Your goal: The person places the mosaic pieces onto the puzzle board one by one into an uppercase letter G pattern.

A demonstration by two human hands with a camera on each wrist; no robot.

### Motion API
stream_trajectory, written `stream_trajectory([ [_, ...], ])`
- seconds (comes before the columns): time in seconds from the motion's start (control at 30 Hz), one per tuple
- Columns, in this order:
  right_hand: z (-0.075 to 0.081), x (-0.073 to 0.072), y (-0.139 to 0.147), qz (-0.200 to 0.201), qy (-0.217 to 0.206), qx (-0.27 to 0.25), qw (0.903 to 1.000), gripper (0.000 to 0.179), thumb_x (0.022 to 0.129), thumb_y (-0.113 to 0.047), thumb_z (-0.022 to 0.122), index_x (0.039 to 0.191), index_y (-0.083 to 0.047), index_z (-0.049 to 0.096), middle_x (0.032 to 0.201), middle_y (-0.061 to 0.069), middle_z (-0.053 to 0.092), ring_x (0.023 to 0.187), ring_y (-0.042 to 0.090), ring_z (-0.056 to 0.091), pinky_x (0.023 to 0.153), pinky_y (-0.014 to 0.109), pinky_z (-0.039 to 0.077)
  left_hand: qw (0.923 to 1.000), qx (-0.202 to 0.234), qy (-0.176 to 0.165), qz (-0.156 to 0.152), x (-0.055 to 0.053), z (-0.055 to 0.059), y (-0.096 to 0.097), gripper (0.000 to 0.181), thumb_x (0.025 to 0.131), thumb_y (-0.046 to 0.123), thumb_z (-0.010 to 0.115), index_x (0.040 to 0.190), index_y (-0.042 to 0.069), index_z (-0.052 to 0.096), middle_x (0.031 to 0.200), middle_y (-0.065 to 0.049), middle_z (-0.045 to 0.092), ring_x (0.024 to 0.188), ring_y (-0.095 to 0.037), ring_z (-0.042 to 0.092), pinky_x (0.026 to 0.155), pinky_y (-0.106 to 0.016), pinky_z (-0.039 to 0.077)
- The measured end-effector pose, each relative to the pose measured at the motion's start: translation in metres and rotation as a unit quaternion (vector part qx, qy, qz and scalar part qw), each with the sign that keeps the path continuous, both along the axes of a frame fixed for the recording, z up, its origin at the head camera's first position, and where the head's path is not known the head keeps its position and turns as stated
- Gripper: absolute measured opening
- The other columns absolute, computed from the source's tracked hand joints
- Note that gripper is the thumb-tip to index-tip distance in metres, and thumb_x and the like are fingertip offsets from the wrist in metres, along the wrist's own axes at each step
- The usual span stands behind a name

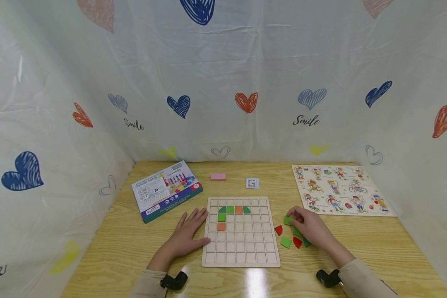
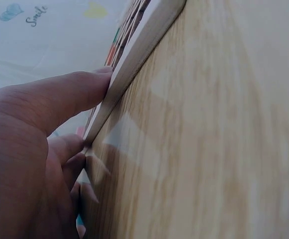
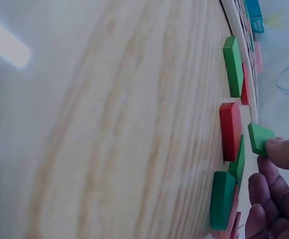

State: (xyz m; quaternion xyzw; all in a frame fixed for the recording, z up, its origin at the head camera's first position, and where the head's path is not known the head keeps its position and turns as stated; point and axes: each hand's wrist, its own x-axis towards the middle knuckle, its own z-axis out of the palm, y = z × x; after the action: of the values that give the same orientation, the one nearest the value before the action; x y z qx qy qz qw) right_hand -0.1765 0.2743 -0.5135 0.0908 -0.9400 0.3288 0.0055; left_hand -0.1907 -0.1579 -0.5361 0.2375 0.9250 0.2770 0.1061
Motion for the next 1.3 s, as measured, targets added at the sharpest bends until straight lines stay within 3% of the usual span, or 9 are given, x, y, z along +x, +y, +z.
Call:
stream_trajectory([
  [0.1,0.0,-0.001,-0.001,-0.006,-0.001,-0.022,0.9997,0.012,0.097,-0.013,0.069,0.109,-0.017,0.069,0.082,-0.005,0.056,0.069,0.009,0.047,0.06,0.025,0.04,1.0,0.001,0.0,0.0,0.0,0.0,0.0,0.086,0.095,0.054,0.064,0.162,0.014,0.028,0.169,-0.002,0.022,0.157,-0.028,0.009,0.124,-0.055,-0.005],
  [0.23,0.001,-0.002,-0.006,-0.012,-0.007,-0.062,0.998,0.011,0.099,-0.014,0.068,0.11,-0.016,0.07,0.086,-0.004,0.06,0.073,0.009,0.053,0.063,0.024,0.045,1.0,0.001,-0.001,0.001,0.001,0.001,0.0,0.086,0.095,0.053,0.065,0.162,0.014,0.029,0.168,-0.002,0.022,0.157,-0.028,0.009,0.124,-0.055,-0.005],
  [0.43,0.003,-0.004,-0.023,0.007,-0.023,-0.096,0.9951,0.012,0.099,-0.014,0.067,0.11,-0.015,0.07,0.089,-0.004,0.063,0.079,0.011,0.059,0.069,0.025,0.051,1.0,0.004,-0.004,0.002,0.001,0.001,0.0,0.086,0.094,0.053,0.065,0.162,0.013,0.029,0.168,-0.003,0.023,0.157,-0.029,0.009,0.124,-0.055,-0.004],
  [0.93,-0.002,-0.011,-0.1,0.084,-0.036,-0.115,0.9891,0.006,0.098,-0.018,0.069,0.104,-0.02,0.071,0.085,-0.009,0.061,0.077,0.007,0.058,0.068,0.024,0.05,1.0,0.004,0.0,-0.002,0.0,0.0,0.0,0.086,0.095,0.054,0.065,0.162,0.014,0.029,0.168,-0.003,0.022,0.157,-0.029,0.009,0.124,-0.055,-0.005],
  [1.3,-0.002,-0.006,-0.151,0.151,-0.027,-0.112,0.9818,0.006,0.098,-0.015,0.069,0.103,-0.018,0.071,0.084,-0.011,0.063,0.075,0.004,0.058,0.069,0.024,0.051,1.0,-0.001,0.0,0.003,0.0,0.0,0.0,0.086,0.095,0.054,0.064,0.162,0.015,0.029,0.168,-0.001,0.022,0.157,-0.028,0.009,0.124,-0.054,-0.005],
])
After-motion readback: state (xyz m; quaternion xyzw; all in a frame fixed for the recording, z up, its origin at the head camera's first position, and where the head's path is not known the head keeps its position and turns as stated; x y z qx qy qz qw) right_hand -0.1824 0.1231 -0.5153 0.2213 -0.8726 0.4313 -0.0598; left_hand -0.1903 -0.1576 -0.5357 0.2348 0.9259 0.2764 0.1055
